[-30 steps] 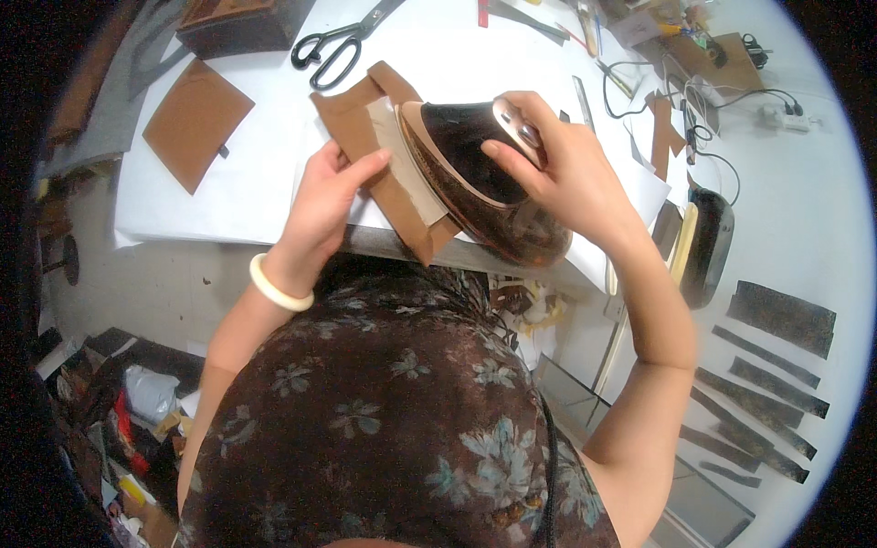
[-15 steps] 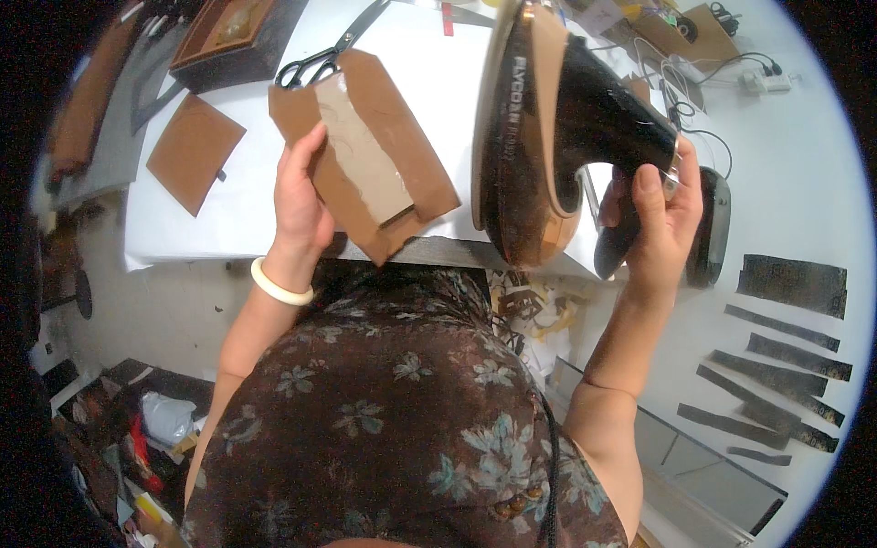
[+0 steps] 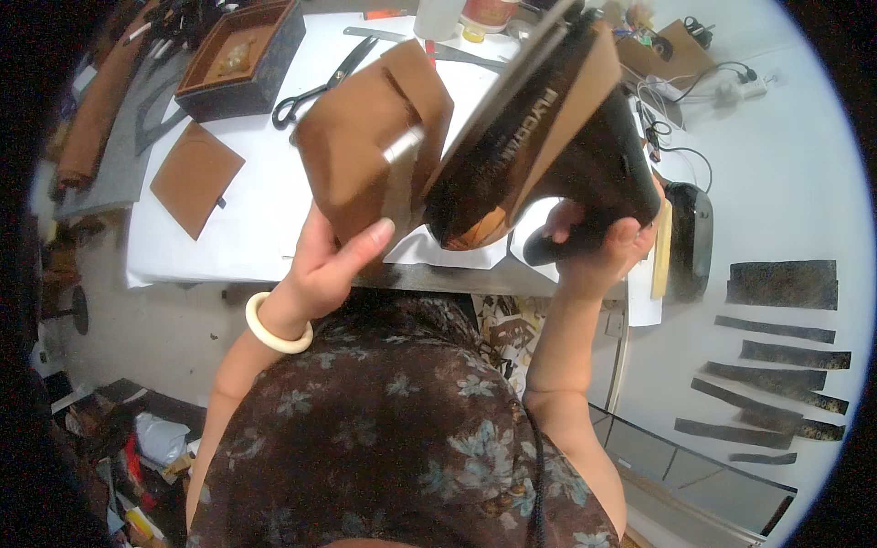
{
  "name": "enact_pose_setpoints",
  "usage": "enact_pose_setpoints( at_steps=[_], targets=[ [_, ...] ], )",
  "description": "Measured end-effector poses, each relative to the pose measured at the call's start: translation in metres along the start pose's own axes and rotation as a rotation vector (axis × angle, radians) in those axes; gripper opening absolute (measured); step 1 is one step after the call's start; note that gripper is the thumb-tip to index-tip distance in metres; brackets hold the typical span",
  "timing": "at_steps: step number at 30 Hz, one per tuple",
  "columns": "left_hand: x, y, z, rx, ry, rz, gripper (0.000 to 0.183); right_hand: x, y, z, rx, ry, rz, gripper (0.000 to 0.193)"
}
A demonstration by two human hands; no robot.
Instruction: The person folds a brown fabric piece, applies glue to a central patch, and uses an iron to press the glued area. They then trim the excess fabric with scissors and apply more glue to the edges of the piece.
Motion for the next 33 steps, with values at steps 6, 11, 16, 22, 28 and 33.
enact_pose_setpoints(
  at_steps=[6,11,16,22,28,33],
  targets=[
    [-0.011,-0.007,-0.011,0.287,-0.248,-0.271,0.062,0.000,0.012,0.012,-0.041,0.027,0.036,0.082],
    [-0.018,-0.009,-0.011,0.305,-0.319,-0.369,0.081,0.005,0.024,0.004,-0.158,0.044,0.051,0.083],
    [-0.020,-0.007,-0.010,0.342,-0.328,-0.363,0.083,0.010,0.026,-0.015,-0.161,-0.019,0.063,0.051],
    [-0.019,-0.003,-0.009,0.369,-0.343,-0.342,0.089,0.001,0.030,0.001,-0.377,-0.159,0.100,0.049],
    [-0.019,-0.002,-0.011,0.371,-0.354,-0.344,0.099,0.000,0.033,0.011,-0.449,-0.085,0.115,0.056],
    [-0.019,-0.002,-0.010,0.358,-0.359,-0.343,0.095,0.002,0.034,0.010,-0.158,-0.014,0.045,0.074]
  ],
)
Point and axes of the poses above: each hand's wrist, its own y-axis away from the middle knuckle, its own z-axis out of the back of the hand, x = y × z, the point moved 6 cm from there along -y, towards the middle knuckle, and after that the axes turned 15 degrees about -z, right-handed, at the moved point
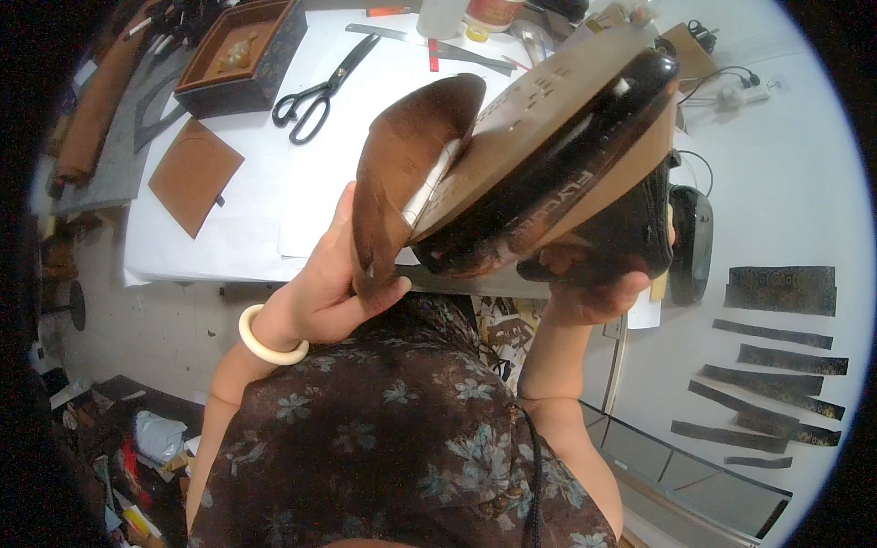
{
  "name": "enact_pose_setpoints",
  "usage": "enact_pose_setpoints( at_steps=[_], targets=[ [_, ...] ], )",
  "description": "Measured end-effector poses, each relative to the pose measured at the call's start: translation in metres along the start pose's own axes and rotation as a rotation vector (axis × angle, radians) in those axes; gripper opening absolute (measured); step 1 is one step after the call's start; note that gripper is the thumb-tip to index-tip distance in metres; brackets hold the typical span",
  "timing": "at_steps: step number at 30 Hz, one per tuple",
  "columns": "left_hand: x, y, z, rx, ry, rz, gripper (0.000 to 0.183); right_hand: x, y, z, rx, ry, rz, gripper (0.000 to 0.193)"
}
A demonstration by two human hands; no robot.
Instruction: The person folds a brown fabric piece, applies glue to a central patch, and uses an iron to press the glued area. They then trim the excess fabric with scissors and apply more glue to the edges of the piece.
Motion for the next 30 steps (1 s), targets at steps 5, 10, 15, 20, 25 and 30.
enact_pose_setpoints(
  at_steps=[5,10,15,20,25,30],
  targets=[
    [0.004,0.001,0.000,-0.069,0.037,0.015,0.090,-0.003,-0.001,-0.011,0.023,-0.052,0.000,0.086],
    [0.036,0.025,0.003,-0.303,0.371,0.443,0.071,0.000,-0.016,-0.021,0.131,0.063,-0.049,0.083],
    [0.066,0.054,0.025,-0.928,0.857,0.540,0.049,0.015,-0.030,-0.030,0.149,0.069,-0.170,0.068],
    [0.081,0.063,0.033,-0.983,1.093,0.518,0.043,0.025,-0.037,-0.061,0.173,0.222,-0.333,0.034],
    [0.077,0.053,0.020,-0.949,1.108,0.515,0.047,-0.001,-0.037,-0.090,0.383,0.493,-0.427,0.032],
    [0.061,0.038,0.012,-0.903,1.054,0.483,0.055,-0.012,-0.034,-0.102,0.426,0.542,-0.413,0.032]
  ],
)
Point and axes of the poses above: each hand's wrist, its own y-axis away from the middle knuckle, its own z-axis out of the back of the hand, x = y × z, the point moved 6 cm from there along -y, towards the middle knuckle, and after that the axes turned 15 degrees about -z, right-handed, at the moved point
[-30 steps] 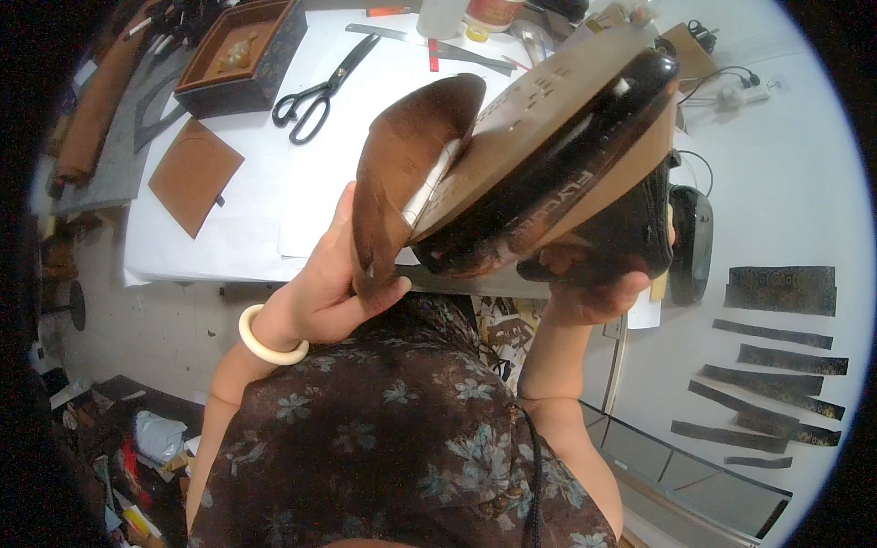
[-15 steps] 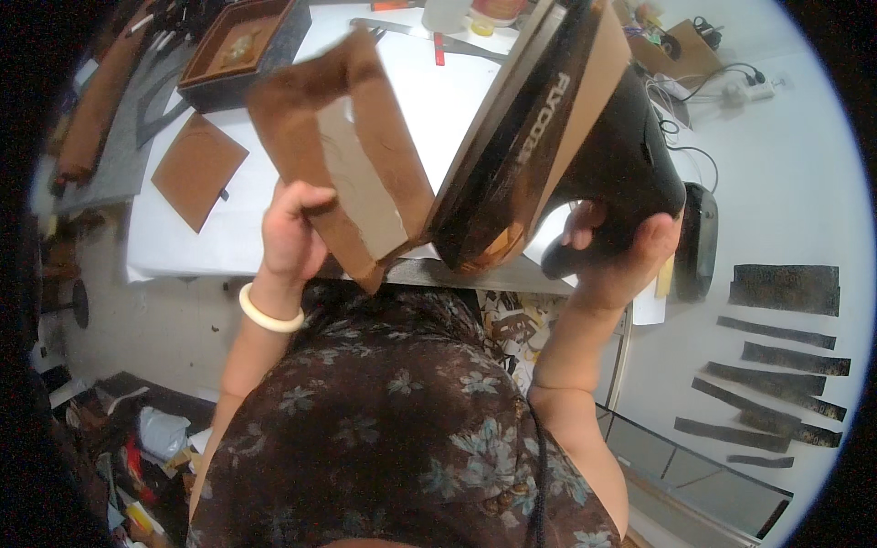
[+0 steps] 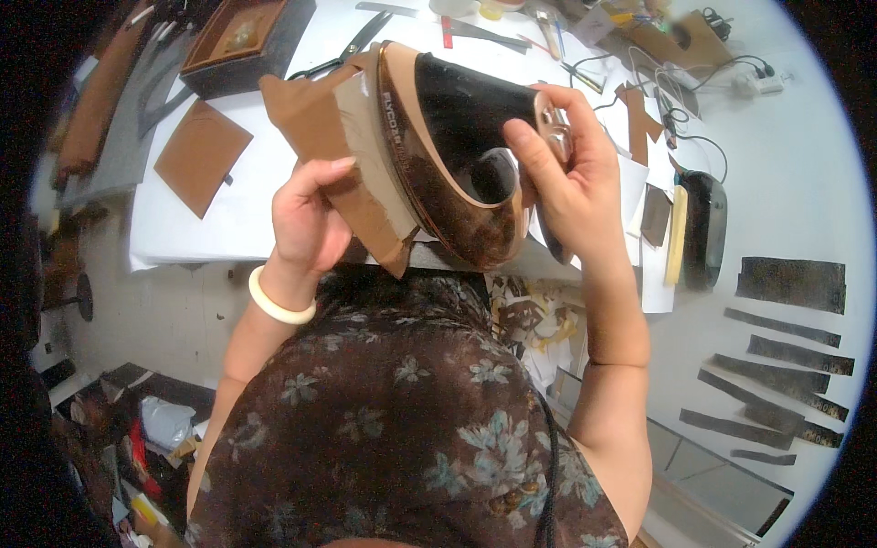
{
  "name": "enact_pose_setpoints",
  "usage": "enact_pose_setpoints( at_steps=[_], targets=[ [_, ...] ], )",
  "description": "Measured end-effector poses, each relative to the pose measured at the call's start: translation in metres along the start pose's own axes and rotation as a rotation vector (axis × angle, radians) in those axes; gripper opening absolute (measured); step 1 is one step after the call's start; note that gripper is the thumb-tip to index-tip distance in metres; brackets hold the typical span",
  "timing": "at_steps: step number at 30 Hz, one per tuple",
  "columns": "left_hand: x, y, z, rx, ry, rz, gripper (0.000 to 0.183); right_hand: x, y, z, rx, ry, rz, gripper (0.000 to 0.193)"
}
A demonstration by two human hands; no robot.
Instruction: The person folds a brown fabric piece, applies glue to a central patch, and uses an iron to press the glued area. They then trim the excess fabric with scissors and apply more glue to the edges of the piece.
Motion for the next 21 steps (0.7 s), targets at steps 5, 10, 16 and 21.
enact_pose_setpoints(
  at_steps=[5,10,16,21],
  targets=[
    [-0.007,0.000,-0.004,0.005,0.016,0.003,0.048,-0.002,0.000,-0.001,0.021,0.003,0.015,0.030],
    [-0.013,-0.014,0.023,0.043,0.227,0.069,0.040,-0.006,-0.002,0.017,0.011,-0.139,0.002,0.028],
    [-0.014,-0.017,0.013,0.104,0.328,0.080,0.039,-0.005,-0.006,0.005,0.015,0.130,-0.013,0.029],
    [-0.007,-0.018,0.018,0.089,0.319,0.112,0.038,-0.010,-0.009,-0.003,0.041,0.090,-0.014,0.028]
  ],
)
Point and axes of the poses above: each hand's wrist, its own y-axis away from the middle knuckle, its own z-axis out of the back of the hand, x = y × z, the point moved 6 cm from there along -y, towards the middle knuckle, and after that the axes turned 15 degrees about -z, right-handed, at the moved point
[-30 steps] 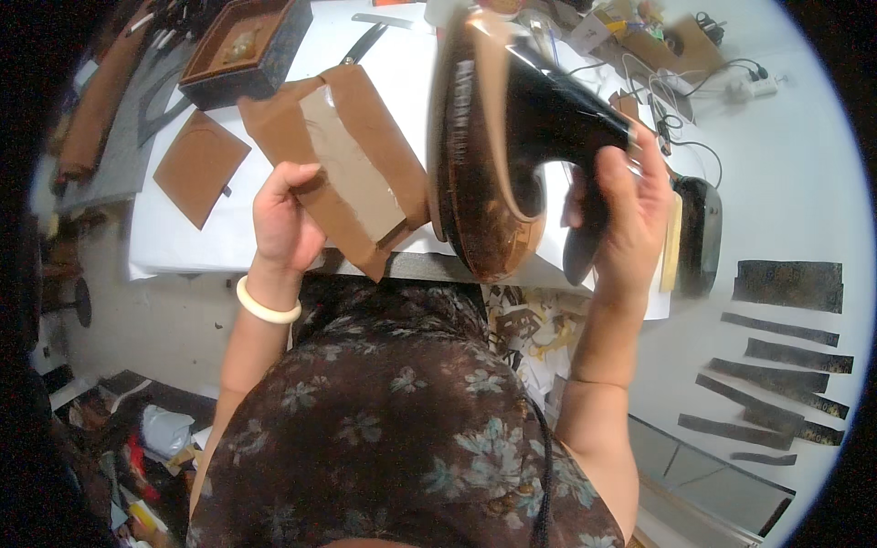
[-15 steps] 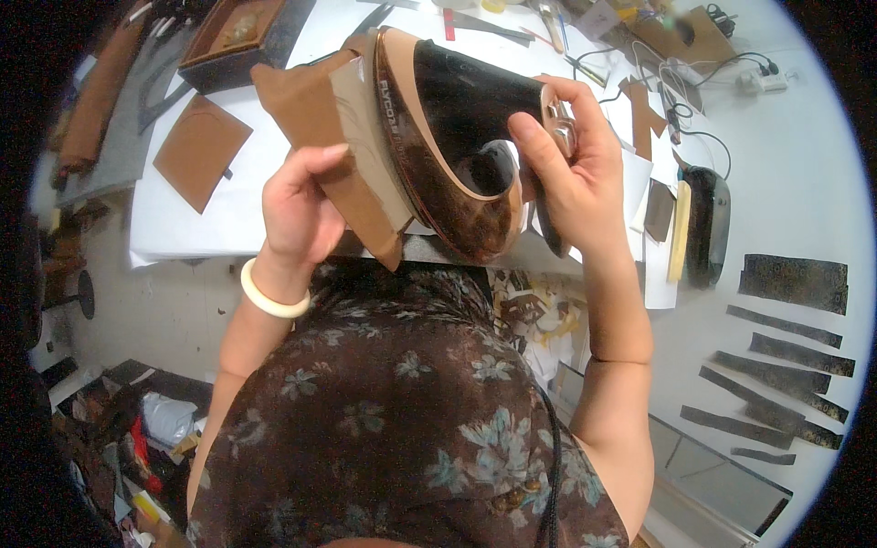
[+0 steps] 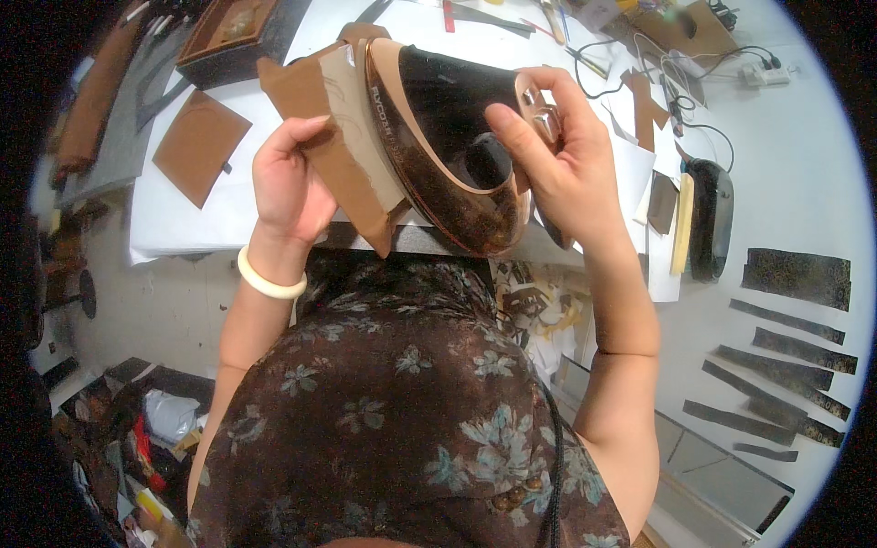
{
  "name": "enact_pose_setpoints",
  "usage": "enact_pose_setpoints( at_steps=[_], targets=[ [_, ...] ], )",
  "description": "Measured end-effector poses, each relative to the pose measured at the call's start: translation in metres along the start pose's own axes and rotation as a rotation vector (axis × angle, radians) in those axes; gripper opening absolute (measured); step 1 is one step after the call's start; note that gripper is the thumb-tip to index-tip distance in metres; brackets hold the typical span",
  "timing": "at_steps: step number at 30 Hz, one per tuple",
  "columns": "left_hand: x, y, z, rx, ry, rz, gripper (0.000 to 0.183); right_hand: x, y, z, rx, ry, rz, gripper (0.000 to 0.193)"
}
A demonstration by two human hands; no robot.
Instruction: The person folds a brown fabric piece, applies glue to a central patch, and uses an iron to press the glued area. They then trim the excess fabric with scissors and apply more glue to the edges of the piece.
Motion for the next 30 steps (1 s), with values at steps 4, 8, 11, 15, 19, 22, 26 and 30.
enact_pose_setpoints(
  at_steps=[4,8,11,15,19,22,26,30],
  targets=[
    [-0.007,-0.011,0.025,-0.051,-0.095,0.020,0.038,0.005,0.002,0.007,-0.037,-0.209,0.004,0.027],
    [-0.015,-0.015,0.035,-0.154,-0.272,-0.055,0.045,0.019,0.004,0.008,-0.021,-0.184,0.026,0.027],
    [-0.006,-0.018,0.019,-0.178,-0.254,-0.059,0.066,0.023,0.000,-0.010,0.050,-0.130,-0.023,0.027],
    [0.015,-0.011,-0.003,-0.237,-0.364,-0.067,0.096,0.017,-0.005,-0.034,0.100,-0.136,-0.014,0.027],
    [0.018,-0.011,0.004,-0.174,-0.271,-0.055,0.068,0.008,-0.010,-0.037,0.079,-0.090,-0.015,0.028],
    [0.013,-0.009,0.000,-0.015,-0.105,-0.017,0.050,0.006,-0.009,-0.036,0.077,-0.098,-0.034,0.028],
    [0.011,-0.006,0.000,0.168,0.096,-0.002,0.049,0.007,-0.005,-0.036,0.082,-0.093,-0.021,0.027],
    [0.011,-0.003,-0.005,0.003,-0.057,-0.007,0.049,0.005,-0.002,-0.034,0.085,-0.088,-0.014,0.028]
  ],
)
Point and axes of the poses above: each hand's wrist, its own y-axis away from the middle knuckle, its own z-axis out of the back of the hand, x = y × z, the point moved 6 cm from there along -y, towards the middle knuckle, and after that the axes turned 15 degrees about -z, right-handed, at the moved point
